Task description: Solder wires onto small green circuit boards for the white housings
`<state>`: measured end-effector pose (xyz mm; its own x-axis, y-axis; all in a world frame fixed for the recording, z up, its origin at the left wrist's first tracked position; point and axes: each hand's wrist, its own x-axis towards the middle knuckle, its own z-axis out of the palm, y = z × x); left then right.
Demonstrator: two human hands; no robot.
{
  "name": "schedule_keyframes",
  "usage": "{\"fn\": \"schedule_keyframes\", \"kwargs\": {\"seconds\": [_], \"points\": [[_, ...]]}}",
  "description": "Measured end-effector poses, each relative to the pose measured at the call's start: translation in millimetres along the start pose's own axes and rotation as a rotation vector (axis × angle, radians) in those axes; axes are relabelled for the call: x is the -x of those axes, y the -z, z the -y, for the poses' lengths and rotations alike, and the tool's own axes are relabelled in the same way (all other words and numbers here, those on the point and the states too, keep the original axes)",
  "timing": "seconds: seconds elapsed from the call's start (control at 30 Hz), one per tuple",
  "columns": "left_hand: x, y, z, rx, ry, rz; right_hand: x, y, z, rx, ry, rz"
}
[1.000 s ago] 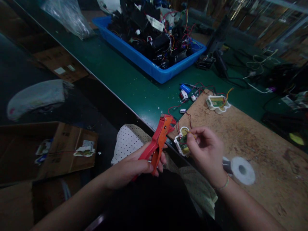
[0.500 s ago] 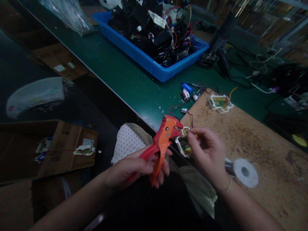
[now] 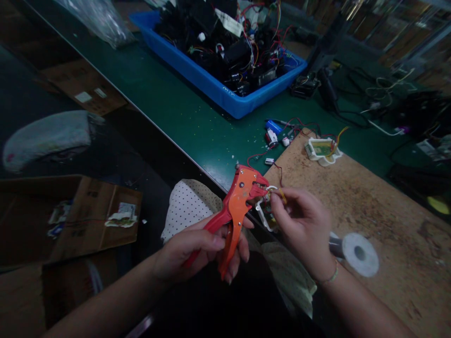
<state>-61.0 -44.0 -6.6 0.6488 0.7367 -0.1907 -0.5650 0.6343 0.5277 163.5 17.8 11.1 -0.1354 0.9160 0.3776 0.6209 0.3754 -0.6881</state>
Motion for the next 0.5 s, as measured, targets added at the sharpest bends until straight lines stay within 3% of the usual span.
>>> {"fn": "schedule_keyframes", "kwargs": {"seconds": [0.5], "points": [[2.5,-1.4,-5.4,0.011,0.055,0.015,-1.7,1.0,0.3,0.041,0.051,0.018]]}}
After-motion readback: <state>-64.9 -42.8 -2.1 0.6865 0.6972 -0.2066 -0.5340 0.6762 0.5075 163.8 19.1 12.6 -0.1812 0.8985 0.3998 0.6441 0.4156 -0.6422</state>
